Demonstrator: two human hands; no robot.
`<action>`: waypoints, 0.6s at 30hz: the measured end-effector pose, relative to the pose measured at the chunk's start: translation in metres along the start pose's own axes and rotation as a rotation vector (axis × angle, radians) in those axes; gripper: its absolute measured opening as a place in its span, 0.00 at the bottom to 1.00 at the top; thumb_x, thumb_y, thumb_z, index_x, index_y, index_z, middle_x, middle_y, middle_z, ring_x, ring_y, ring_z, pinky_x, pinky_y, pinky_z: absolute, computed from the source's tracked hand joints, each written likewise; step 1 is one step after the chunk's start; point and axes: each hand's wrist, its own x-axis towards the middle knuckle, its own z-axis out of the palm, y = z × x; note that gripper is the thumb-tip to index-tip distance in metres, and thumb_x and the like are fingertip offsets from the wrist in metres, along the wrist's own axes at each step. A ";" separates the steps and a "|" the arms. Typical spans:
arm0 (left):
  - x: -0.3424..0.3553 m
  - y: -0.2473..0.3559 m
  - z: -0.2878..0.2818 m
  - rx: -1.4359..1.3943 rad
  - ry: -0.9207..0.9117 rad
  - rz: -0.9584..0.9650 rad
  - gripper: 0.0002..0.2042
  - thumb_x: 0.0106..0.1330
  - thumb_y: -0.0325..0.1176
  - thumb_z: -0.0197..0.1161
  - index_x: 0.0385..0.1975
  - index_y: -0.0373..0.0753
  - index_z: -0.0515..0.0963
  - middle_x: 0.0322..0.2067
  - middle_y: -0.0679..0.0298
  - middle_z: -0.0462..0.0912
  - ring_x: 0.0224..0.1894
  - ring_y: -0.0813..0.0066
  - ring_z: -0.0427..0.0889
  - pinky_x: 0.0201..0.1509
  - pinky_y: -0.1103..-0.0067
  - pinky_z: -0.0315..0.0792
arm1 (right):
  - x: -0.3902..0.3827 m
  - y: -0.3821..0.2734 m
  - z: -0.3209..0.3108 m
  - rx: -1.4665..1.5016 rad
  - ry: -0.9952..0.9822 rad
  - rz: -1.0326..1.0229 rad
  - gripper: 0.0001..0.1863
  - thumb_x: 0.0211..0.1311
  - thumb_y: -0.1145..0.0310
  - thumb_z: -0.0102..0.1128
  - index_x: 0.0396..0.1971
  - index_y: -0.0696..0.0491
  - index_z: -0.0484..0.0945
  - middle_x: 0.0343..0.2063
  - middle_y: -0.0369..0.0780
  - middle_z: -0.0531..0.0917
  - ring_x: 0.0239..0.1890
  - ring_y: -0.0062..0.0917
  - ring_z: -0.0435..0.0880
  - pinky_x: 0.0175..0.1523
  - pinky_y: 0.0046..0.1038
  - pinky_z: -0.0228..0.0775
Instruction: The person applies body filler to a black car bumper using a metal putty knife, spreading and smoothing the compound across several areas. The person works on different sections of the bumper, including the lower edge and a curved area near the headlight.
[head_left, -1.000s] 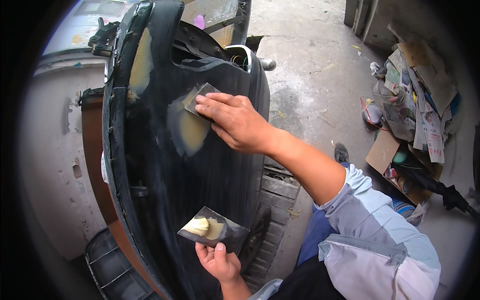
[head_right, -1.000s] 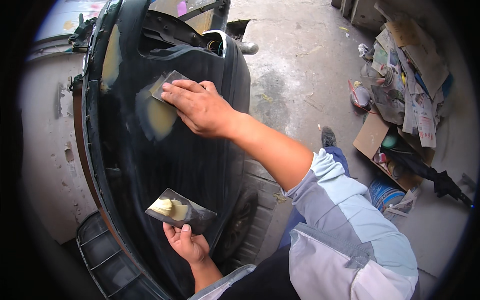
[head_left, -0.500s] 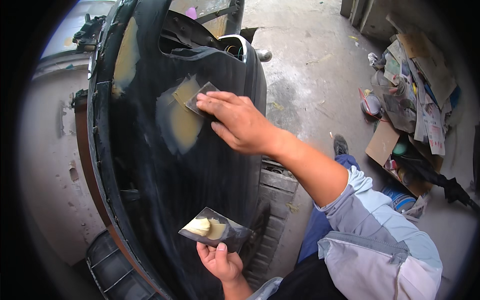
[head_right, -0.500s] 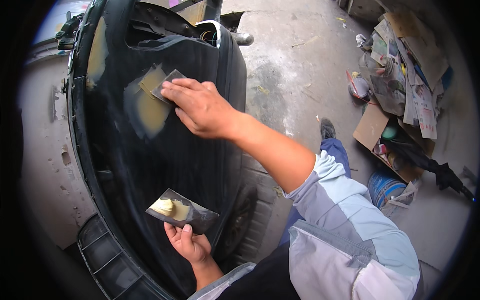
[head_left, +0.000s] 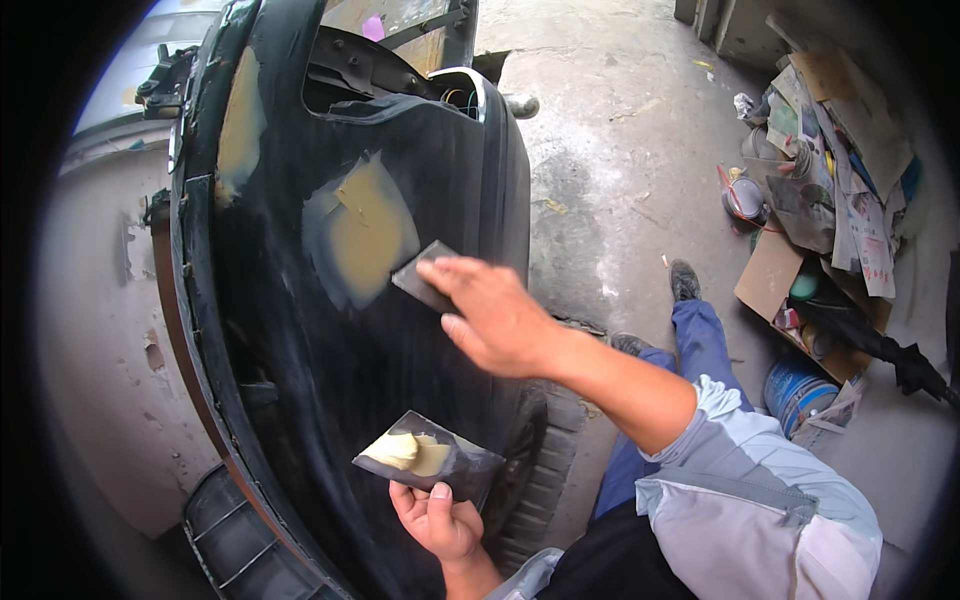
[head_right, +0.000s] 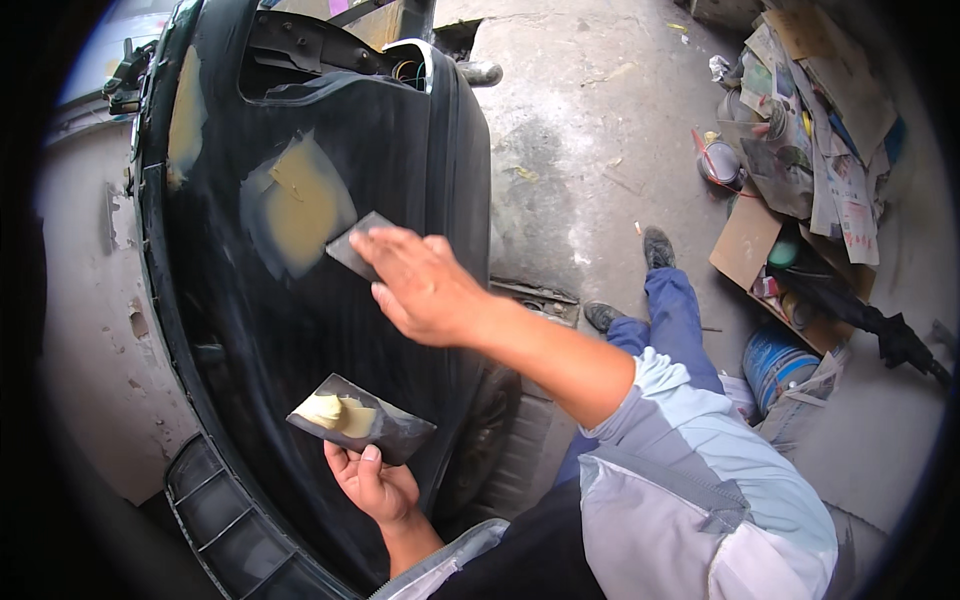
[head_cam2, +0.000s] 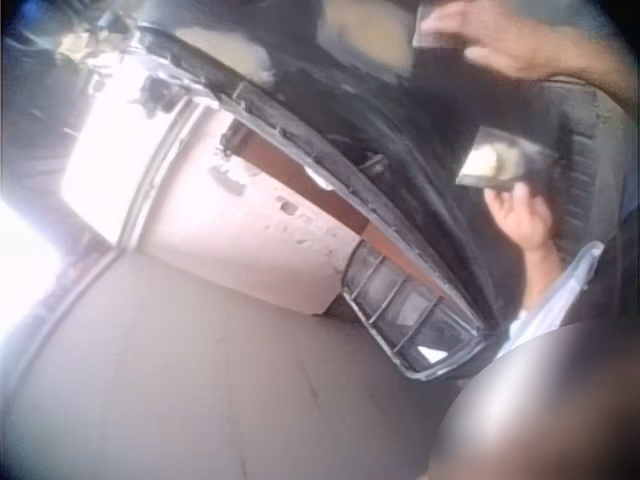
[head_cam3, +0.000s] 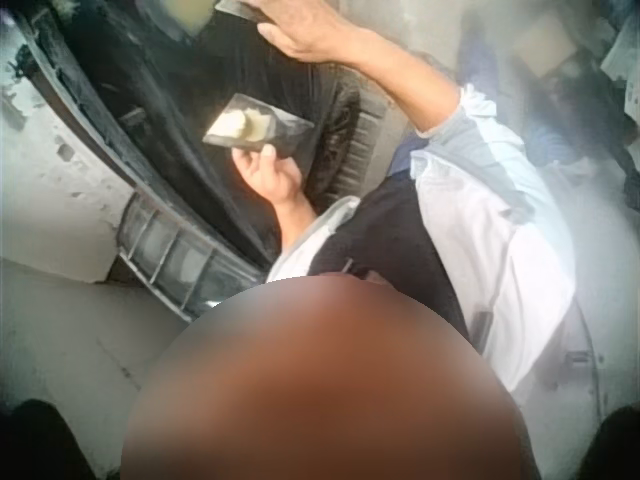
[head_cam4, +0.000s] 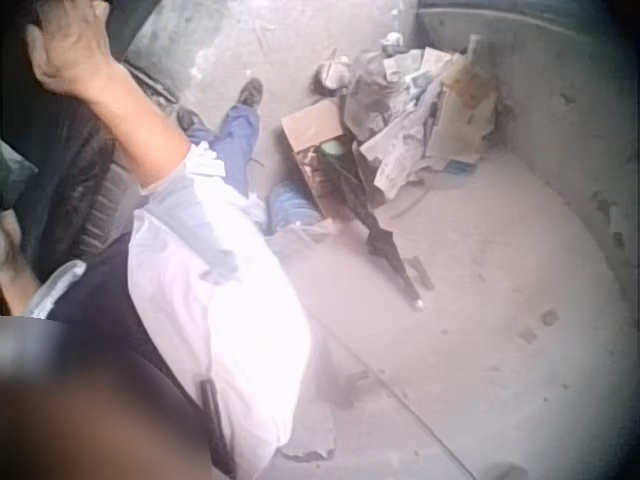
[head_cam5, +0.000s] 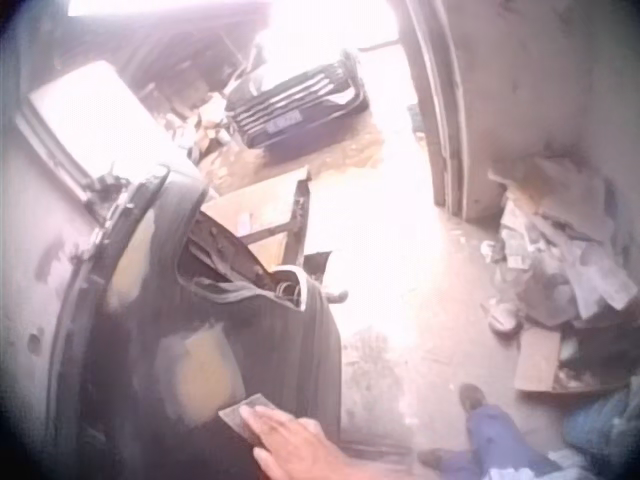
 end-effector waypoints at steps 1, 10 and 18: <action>0.000 0.001 0.000 -0.001 -0.003 0.001 0.31 0.62 0.17 0.53 0.70 0.31 0.64 0.63 0.50 0.76 0.66 0.59 0.76 0.74 0.64 0.67 | 0.011 0.003 -0.009 -0.073 0.079 -0.086 0.37 0.61 0.71 0.65 0.70 0.57 0.65 0.58 0.48 0.77 0.66 0.39 0.73 0.54 0.42 0.67; -0.004 -0.002 0.001 0.001 0.024 -0.020 0.31 0.62 0.17 0.53 0.70 0.30 0.63 0.63 0.49 0.76 0.66 0.59 0.76 0.73 0.64 0.67 | 0.084 0.039 -0.022 -0.075 0.186 -0.236 0.31 0.63 0.71 0.62 0.68 0.53 0.69 0.63 0.43 0.78 0.66 0.38 0.74 0.59 0.42 0.68; 0.001 -0.006 0.009 -0.022 0.018 -0.046 0.31 0.62 0.18 0.53 0.69 0.30 0.64 0.63 0.50 0.77 0.65 0.60 0.77 0.74 0.65 0.67 | 0.013 0.025 0.006 -0.001 0.044 -0.055 0.34 0.62 0.72 0.64 0.69 0.53 0.68 0.65 0.42 0.76 0.68 0.39 0.73 0.59 0.42 0.68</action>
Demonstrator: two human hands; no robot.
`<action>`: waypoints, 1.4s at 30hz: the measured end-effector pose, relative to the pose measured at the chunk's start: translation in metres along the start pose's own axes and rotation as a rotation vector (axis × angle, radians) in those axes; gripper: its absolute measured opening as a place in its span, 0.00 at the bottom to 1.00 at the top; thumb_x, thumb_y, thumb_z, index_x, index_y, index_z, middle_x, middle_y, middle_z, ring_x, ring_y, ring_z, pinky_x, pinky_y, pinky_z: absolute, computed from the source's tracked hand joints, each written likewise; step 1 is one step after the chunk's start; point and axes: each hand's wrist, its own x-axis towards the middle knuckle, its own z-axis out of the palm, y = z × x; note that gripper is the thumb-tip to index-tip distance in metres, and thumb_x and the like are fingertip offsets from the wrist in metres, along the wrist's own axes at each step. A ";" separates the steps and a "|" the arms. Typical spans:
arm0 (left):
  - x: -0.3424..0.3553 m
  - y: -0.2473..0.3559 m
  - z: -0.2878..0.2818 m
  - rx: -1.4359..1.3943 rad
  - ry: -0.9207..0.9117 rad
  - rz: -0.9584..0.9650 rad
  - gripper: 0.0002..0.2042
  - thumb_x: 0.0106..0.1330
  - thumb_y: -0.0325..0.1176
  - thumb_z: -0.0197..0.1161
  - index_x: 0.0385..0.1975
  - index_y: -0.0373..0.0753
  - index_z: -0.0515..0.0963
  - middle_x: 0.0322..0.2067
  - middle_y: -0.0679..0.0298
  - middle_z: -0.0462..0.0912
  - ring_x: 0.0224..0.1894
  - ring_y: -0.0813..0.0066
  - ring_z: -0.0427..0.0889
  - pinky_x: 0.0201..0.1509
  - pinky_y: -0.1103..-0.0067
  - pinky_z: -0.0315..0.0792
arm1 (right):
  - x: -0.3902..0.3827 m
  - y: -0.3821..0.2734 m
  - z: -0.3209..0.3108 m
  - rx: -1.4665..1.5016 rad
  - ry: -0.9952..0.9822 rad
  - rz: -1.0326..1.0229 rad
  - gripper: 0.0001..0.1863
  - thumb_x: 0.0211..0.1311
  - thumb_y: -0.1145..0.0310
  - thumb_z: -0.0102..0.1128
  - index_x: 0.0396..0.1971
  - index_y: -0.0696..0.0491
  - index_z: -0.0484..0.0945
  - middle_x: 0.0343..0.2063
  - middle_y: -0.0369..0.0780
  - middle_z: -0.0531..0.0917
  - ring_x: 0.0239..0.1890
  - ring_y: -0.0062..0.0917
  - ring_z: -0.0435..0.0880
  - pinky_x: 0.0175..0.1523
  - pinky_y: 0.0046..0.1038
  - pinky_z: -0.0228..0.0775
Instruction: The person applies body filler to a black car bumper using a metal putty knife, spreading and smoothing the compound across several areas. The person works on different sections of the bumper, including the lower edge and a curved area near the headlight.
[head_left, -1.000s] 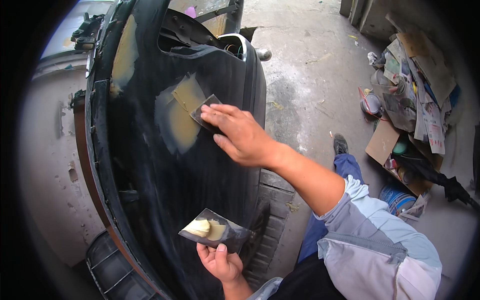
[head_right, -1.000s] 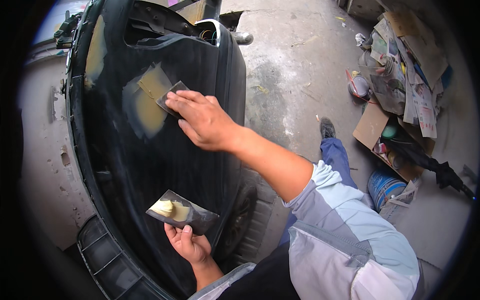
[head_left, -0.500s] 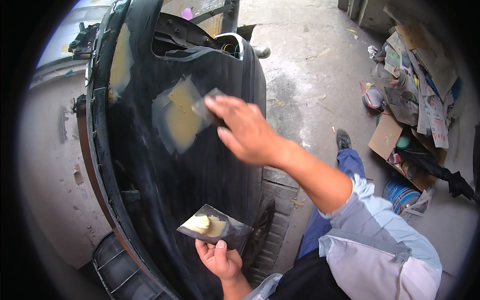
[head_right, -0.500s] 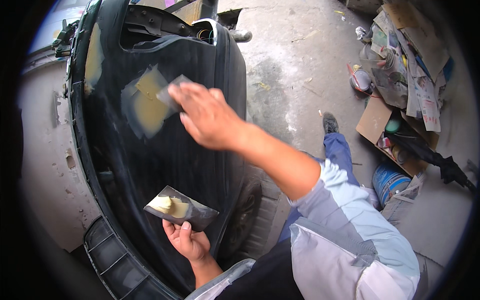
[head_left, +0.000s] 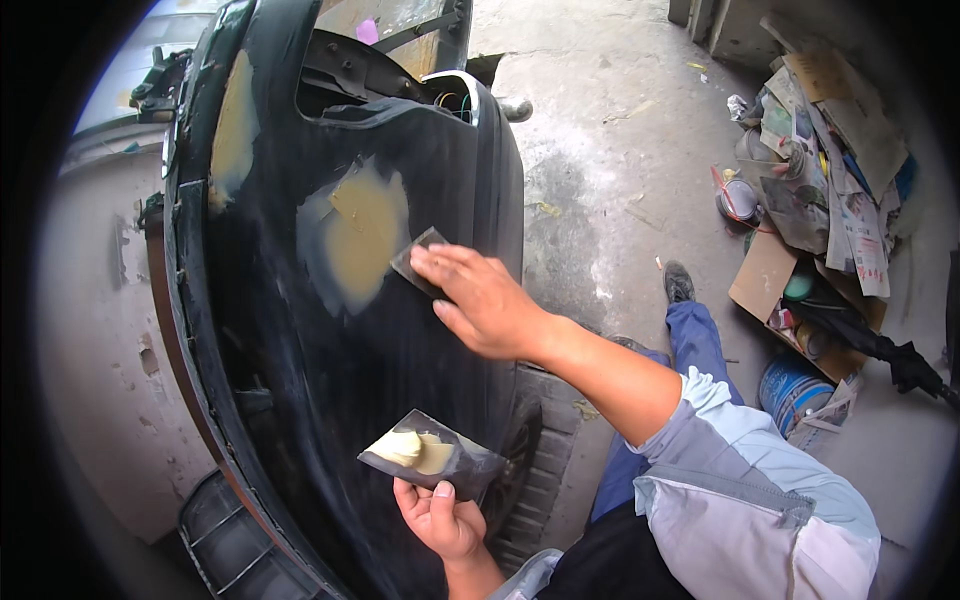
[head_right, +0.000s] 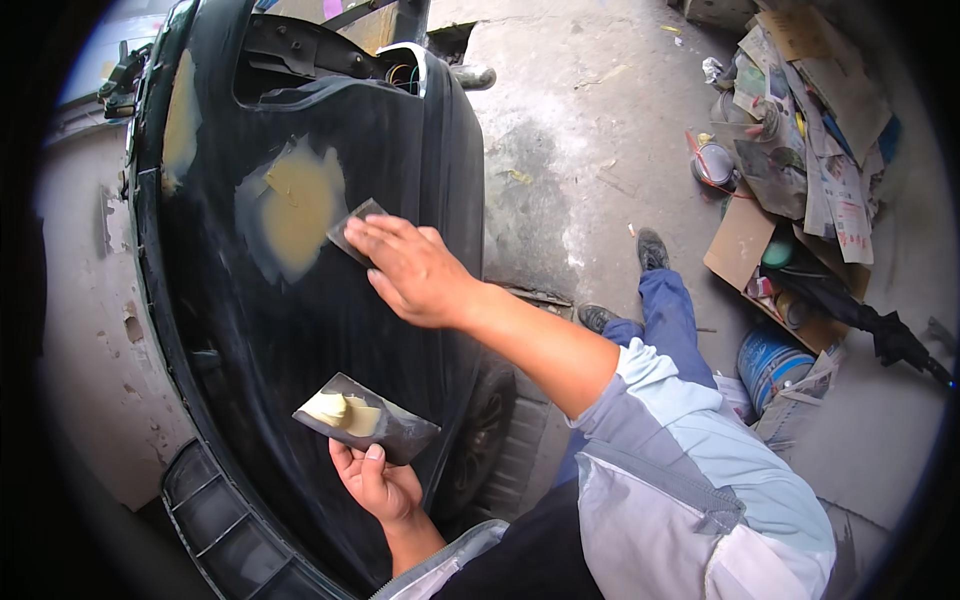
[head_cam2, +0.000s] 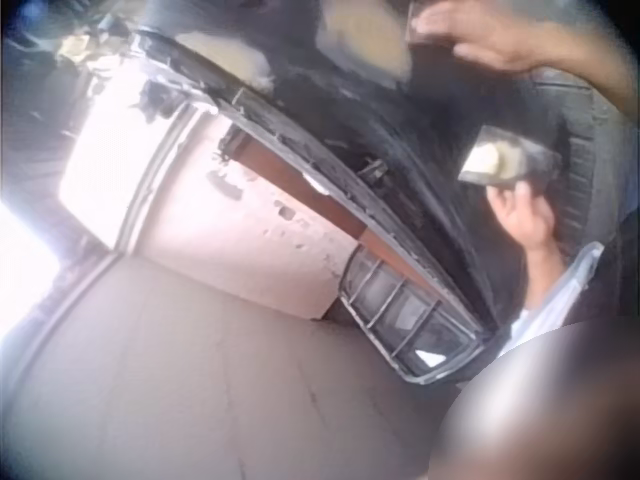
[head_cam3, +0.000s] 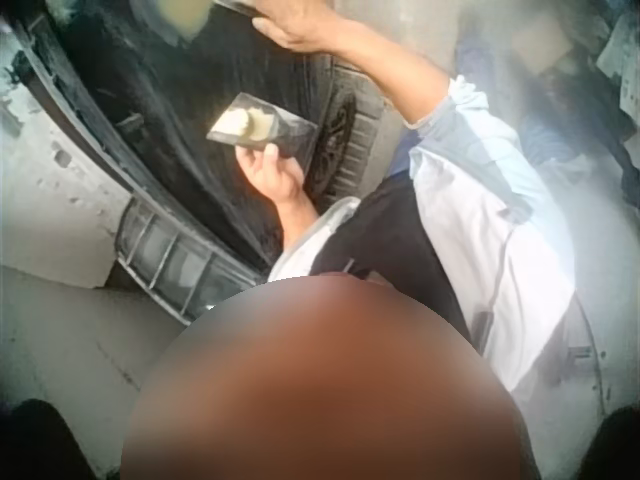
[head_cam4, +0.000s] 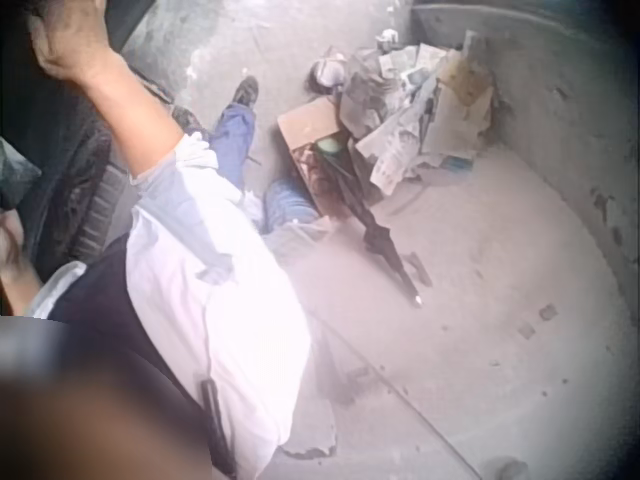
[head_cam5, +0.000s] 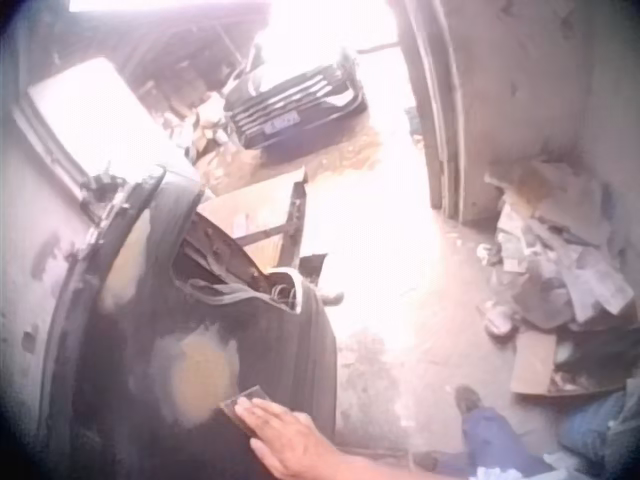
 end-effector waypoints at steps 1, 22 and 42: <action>0.001 0.001 0.001 0.002 -0.006 0.005 0.31 0.62 0.18 0.53 0.69 0.30 0.64 0.63 0.50 0.77 0.65 0.60 0.77 0.74 0.65 0.67 | -0.002 0.001 -0.004 -0.022 -0.011 -0.003 0.34 0.62 0.72 0.64 0.69 0.53 0.67 0.65 0.43 0.76 0.68 0.39 0.73 0.59 0.42 0.68; 0.002 0.008 -0.008 -0.020 -0.005 0.003 0.31 0.62 0.17 0.53 0.69 0.31 0.64 0.63 0.50 0.77 0.66 0.59 0.76 0.74 0.64 0.66 | -0.022 -0.055 0.018 0.088 -0.034 0.146 0.32 0.66 0.72 0.59 0.70 0.57 0.65 0.68 0.46 0.72 0.71 0.45 0.68 0.68 0.44 0.65; -0.008 0.002 -0.017 -0.051 0.047 -0.007 0.31 0.61 0.17 0.52 0.69 0.30 0.63 0.63 0.49 0.76 0.66 0.58 0.76 0.74 0.63 0.66 | 0.008 -0.058 0.021 -0.001 0.131 -0.027 0.34 0.58 0.76 0.63 0.68 0.53 0.70 0.64 0.41 0.78 0.65 0.38 0.74 0.55 0.40 0.66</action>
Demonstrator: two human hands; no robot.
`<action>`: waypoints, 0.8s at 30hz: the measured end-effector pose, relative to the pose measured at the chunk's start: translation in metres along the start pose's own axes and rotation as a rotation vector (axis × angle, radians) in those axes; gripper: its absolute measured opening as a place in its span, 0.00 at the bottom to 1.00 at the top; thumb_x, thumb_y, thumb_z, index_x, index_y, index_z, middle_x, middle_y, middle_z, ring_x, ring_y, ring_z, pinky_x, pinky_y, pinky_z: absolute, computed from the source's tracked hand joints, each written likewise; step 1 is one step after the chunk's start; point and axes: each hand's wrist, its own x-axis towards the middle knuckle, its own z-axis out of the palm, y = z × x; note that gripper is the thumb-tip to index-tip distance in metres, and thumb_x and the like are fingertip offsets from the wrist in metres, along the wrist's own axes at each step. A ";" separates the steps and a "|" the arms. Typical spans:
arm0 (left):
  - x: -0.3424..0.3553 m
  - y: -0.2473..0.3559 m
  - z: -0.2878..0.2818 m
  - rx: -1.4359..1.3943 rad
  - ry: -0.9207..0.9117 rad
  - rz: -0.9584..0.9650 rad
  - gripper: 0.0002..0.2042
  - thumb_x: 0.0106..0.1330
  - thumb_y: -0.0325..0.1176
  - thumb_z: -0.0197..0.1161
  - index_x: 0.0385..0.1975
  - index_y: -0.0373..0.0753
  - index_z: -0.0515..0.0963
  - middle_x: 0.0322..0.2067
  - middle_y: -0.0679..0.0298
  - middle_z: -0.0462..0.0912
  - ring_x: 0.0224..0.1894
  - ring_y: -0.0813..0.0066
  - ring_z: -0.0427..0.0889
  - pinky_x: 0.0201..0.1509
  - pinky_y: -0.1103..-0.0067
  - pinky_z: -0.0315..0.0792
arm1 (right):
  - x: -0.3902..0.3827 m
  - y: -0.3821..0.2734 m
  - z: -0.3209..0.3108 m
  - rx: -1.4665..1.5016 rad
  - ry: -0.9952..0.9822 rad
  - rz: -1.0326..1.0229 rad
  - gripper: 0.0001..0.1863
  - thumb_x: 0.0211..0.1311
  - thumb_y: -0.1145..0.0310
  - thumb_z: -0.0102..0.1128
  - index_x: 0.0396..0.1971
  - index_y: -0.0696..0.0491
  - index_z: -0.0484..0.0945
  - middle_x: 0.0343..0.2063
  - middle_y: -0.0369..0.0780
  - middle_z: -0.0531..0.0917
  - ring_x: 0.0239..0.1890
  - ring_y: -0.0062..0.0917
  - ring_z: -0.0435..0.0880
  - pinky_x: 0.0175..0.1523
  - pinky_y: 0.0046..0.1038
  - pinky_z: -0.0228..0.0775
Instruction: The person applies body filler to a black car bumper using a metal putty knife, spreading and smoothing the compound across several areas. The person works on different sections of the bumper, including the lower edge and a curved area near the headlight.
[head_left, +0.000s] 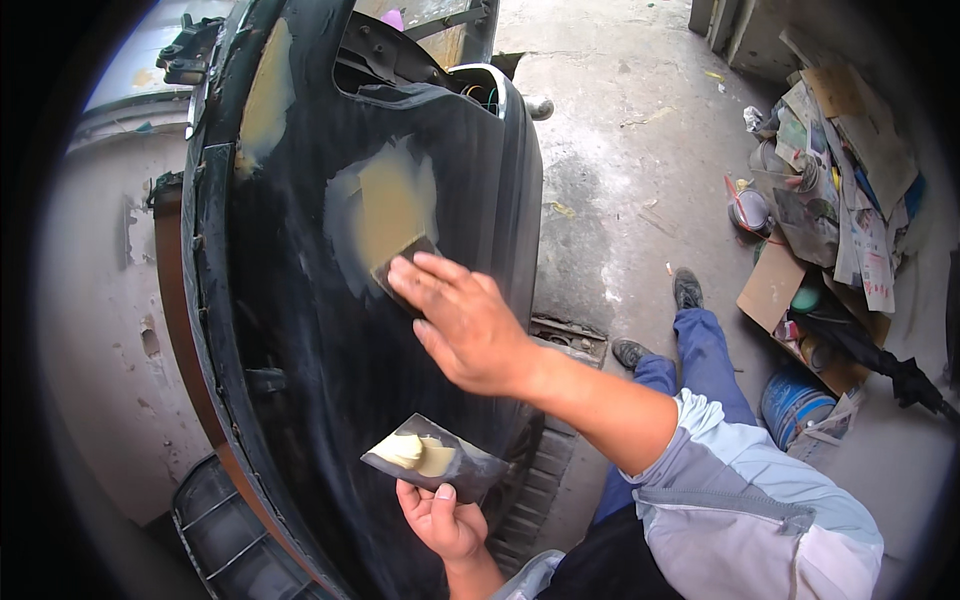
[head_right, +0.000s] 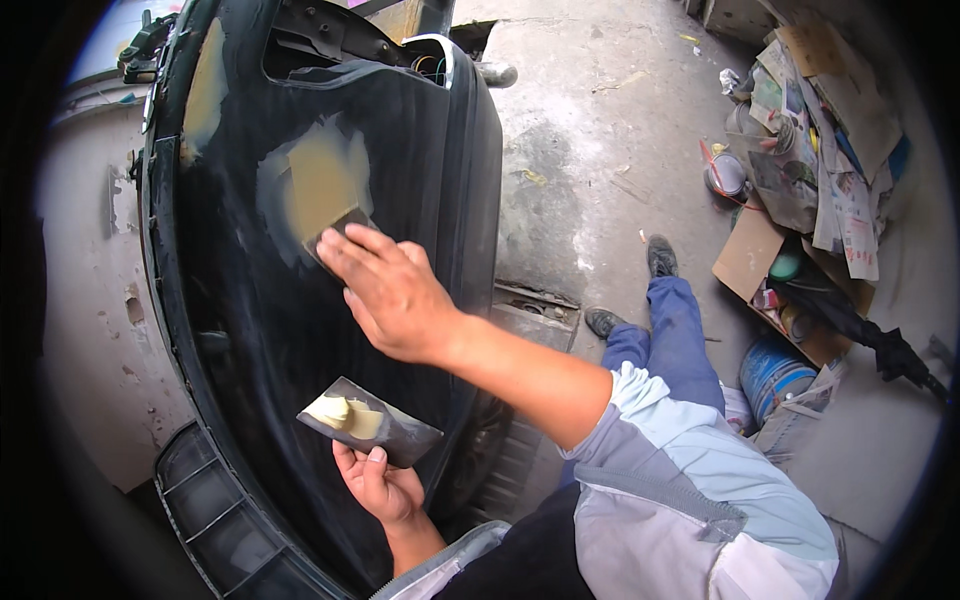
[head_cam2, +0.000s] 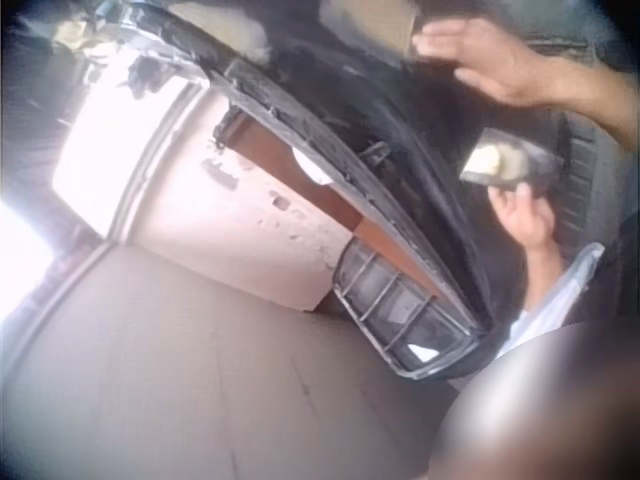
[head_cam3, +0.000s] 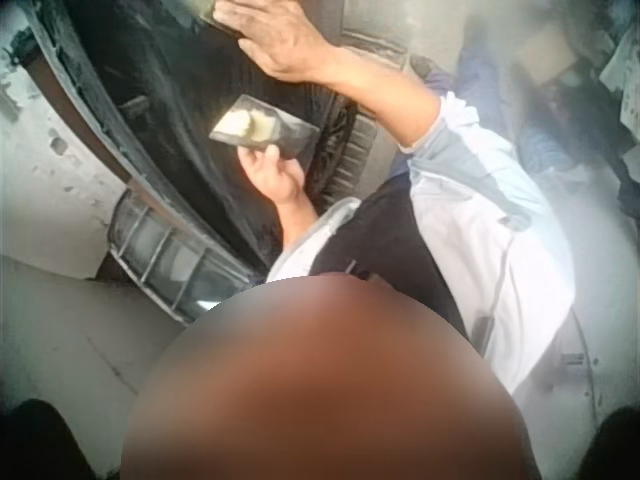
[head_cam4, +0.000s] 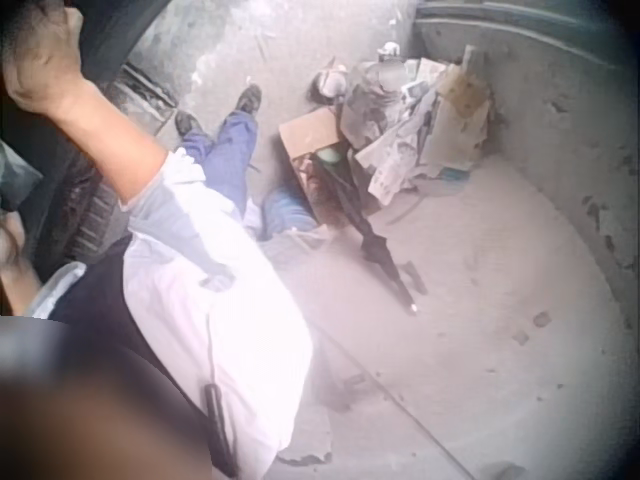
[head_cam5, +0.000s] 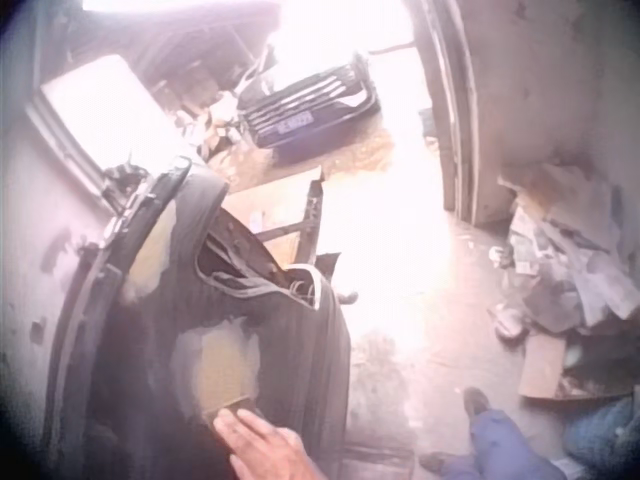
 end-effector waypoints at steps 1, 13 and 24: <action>0.002 0.000 0.002 0.003 -0.010 0.003 0.31 0.61 0.16 0.52 0.69 0.30 0.63 0.63 0.49 0.76 0.66 0.58 0.76 0.74 0.63 0.67 | -0.008 -0.001 0.003 0.007 -0.005 0.006 0.34 0.59 0.76 0.63 0.68 0.53 0.70 0.65 0.41 0.77 0.66 0.39 0.74 0.56 0.41 0.65; -0.004 0.004 0.007 -0.031 -0.031 0.012 0.31 0.61 0.17 0.54 0.69 0.30 0.63 0.63 0.49 0.76 0.67 0.58 0.76 0.75 0.62 0.66 | 0.075 0.022 -0.033 -0.050 0.059 0.023 0.30 0.66 0.71 0.58 0.69 0.52 0.68 0.64 0.44 0.76 0.68 0.43 0.71 0.64 0.46 0.65; -0.001 -0.001 0.007 -0.044 0.052 -0.010 0.32 0.61 0.18 0.55 0.69 0.28 0.63 0.62 0.47 0.76 0.65 0.56 0.77 0.73 0.63 0.68 | -0.002 -0.012 -0.004 -0.064 -0.048 -0.081 0.29 0.59 0.75 0.62 0.63 0.52 0.75 0.64 0.39 0.78 0.63 0.35 0.75 0.52 0.41 0.63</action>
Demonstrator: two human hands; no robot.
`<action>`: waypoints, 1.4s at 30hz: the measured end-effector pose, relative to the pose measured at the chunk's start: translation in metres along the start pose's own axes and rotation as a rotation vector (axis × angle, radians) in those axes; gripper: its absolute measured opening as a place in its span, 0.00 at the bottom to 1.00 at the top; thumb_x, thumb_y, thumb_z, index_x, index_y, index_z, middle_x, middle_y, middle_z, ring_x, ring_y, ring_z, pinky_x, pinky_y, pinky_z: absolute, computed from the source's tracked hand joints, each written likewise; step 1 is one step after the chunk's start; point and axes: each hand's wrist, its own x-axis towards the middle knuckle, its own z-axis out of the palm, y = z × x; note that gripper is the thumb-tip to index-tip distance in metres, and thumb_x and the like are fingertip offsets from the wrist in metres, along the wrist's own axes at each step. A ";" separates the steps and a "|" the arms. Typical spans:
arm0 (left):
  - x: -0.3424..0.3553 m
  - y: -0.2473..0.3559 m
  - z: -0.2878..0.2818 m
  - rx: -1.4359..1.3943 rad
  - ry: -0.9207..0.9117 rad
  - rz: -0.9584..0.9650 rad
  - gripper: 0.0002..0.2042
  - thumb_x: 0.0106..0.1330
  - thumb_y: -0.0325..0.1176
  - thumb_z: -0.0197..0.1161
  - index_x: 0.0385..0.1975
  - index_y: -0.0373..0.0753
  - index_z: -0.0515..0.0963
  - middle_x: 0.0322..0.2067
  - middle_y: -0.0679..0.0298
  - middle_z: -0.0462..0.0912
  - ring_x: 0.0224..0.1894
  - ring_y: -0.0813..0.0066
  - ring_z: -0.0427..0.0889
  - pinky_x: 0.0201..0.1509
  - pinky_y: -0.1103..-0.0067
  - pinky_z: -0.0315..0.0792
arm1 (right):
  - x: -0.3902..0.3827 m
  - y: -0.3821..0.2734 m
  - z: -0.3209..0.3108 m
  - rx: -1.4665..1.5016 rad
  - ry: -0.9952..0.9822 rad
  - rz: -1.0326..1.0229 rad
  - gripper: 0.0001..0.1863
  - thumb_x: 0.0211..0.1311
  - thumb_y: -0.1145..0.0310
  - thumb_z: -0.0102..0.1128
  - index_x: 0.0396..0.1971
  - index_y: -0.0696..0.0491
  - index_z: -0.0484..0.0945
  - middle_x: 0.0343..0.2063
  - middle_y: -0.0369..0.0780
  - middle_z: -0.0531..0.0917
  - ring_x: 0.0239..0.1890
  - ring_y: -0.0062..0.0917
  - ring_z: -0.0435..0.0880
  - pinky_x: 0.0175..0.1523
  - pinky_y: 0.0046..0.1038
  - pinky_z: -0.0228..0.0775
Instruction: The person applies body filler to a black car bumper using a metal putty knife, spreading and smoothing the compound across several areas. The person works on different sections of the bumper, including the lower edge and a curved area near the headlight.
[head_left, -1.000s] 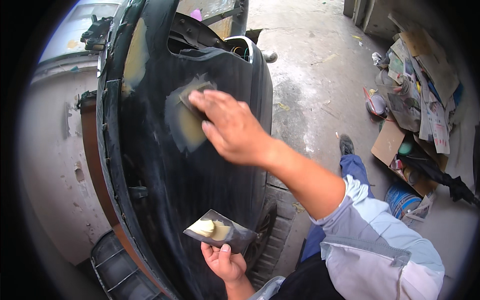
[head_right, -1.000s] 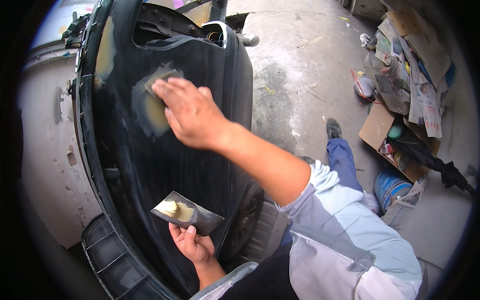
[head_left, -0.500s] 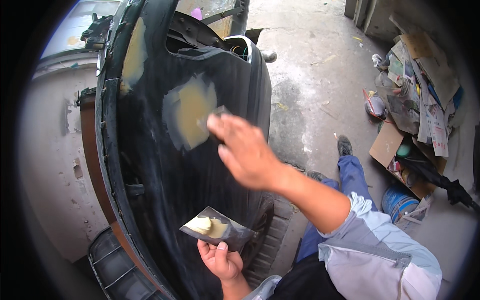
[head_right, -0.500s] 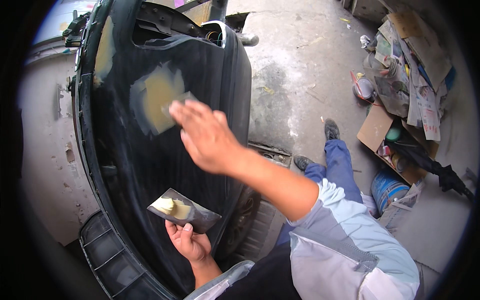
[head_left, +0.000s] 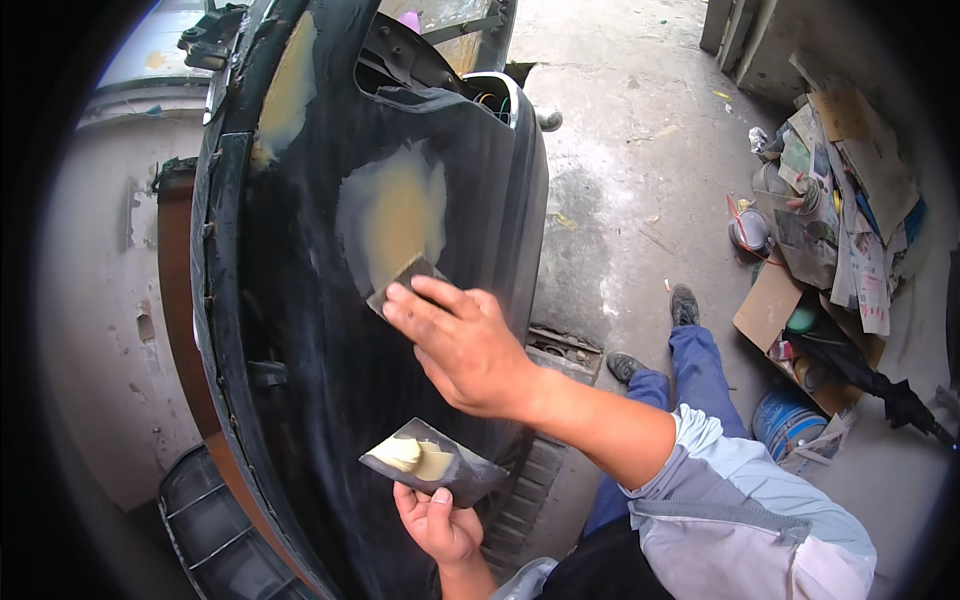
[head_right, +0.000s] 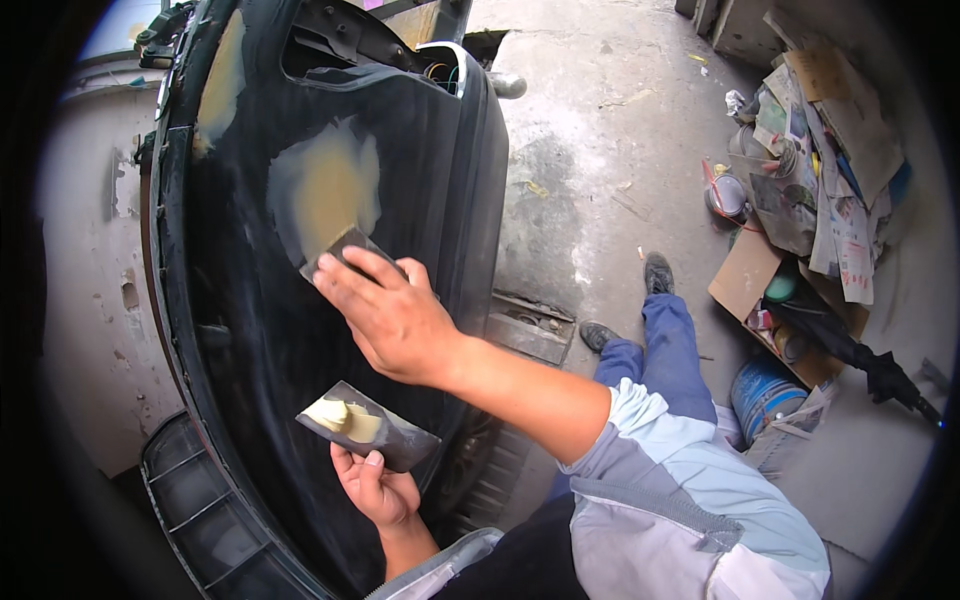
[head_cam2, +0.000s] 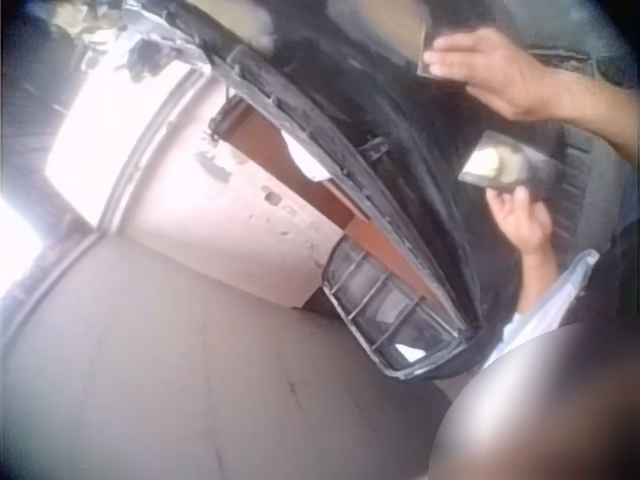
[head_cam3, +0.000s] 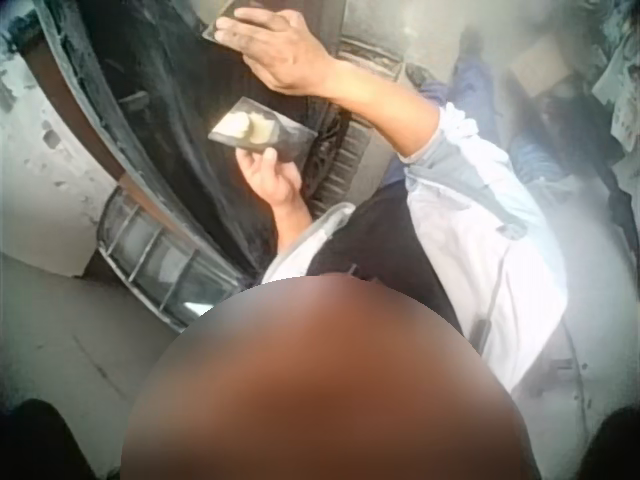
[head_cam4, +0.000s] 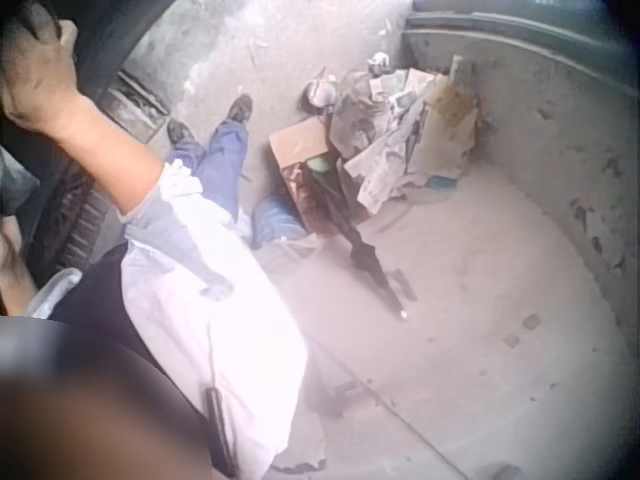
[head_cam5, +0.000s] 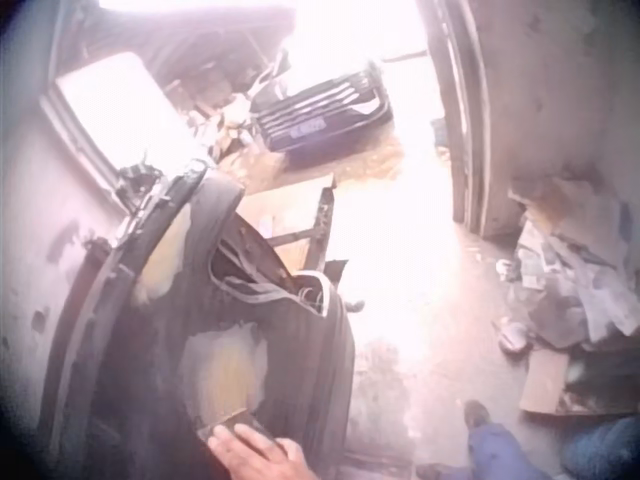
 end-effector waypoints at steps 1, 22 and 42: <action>0.000 0.001 0.003 0.010 -0.023 -0.002 0.31 0.60 0.18 0.53 0.68 0.30 0.64 0.63 0.50 0.76 0.66 0.59 0.76 0.74 0.64 0.66 | -0.009 0.001 0.002 0.009 -0.013 -0.005 0.29 0.59 0.75 0.62 0.63 0.52 0.75 0.64 0.39 0.78 0.64 0.35 0.74 0.53 0.42 0.63; 0.007 0.013 0.004 -0.042 0.032 0.021 0.33 0.58 0.18 0.53 0.69 0.31 0.64 0.64 0.49 0.76 0.67 0.57 0.75 0.75 0.62 0.64 | -0.020 0.008 -0.002 0.147 -0.080 0.223 0.30 0.65 0.72 0.59 0.69 0.55 0.68 0.66 0.44 0.75 0.67 0.41 0.72 0.61 0.42 0.69; 0.032 0.050 0.040 -0.015 0.032 0.204 0.30 0.68 0.19 0.54 0.72 0.36 0.62 0.66 0.55 0.73 0.68 0.62 0.72 0.76 0.63 0.63 | 0.033 0.028 -0.049 -0.198 -0.125 -0.282 0.25 0.61 0.72 0.62 0.59 0.41 0.81 0.65 0.29 0.78 0.69 0.29 0.70 0.70 0.45 0.53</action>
